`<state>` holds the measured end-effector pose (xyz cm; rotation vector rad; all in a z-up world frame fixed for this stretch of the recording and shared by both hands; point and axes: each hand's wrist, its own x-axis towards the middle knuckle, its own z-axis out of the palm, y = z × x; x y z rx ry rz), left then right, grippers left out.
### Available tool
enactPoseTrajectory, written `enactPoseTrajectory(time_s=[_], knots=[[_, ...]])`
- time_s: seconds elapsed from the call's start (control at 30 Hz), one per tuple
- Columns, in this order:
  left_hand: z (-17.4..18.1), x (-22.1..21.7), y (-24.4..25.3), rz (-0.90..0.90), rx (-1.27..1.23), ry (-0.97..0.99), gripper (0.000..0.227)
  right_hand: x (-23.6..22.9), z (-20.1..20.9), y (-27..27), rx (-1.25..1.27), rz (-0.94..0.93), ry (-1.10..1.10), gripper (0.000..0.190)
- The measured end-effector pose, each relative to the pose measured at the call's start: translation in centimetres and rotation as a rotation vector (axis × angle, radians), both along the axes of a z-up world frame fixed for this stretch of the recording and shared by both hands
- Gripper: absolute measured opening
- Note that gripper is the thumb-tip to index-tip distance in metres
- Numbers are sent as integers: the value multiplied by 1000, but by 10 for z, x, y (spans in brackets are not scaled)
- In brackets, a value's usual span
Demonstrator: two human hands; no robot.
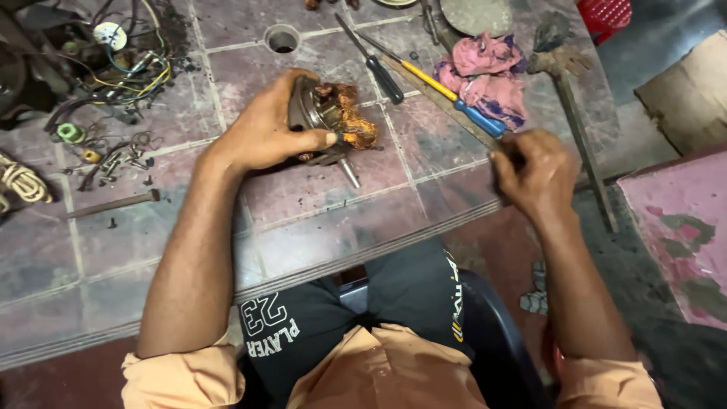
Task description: Repairing or disassembling an electric fan motor on a workbench.
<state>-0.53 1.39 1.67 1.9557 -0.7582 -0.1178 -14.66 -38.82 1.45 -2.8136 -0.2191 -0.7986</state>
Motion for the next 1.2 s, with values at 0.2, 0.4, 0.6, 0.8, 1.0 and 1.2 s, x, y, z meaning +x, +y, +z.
enactPoseTrajectory(time_s=[0.2, 0.4, 0.6, 0.8, 1.0, 1.2], knots=[[3, -3, -2, -28, -44, 38, 81, -18, 9, 6, -77, 33, 108, 26], [0, 0, -1, -12, -16, -10, 85, -37, 24, 16, 12, 130, 297, 46], [6, -4, -2, 4, -1, 22, 88, -62, 20, 25, 146, 83, 355, 37], [3, -2, -2, 8, 6, 0, 86, -67, -1, -6, 523, 59, 469, 41], [0, 0, -6, 29, 19, -18, 89, -76, -61, -14, 1342, 243, 382, 27], [9, -6, -7, 88, 135, -57, 95, -71, -36, 86, 1686, 262, 287, 34]])
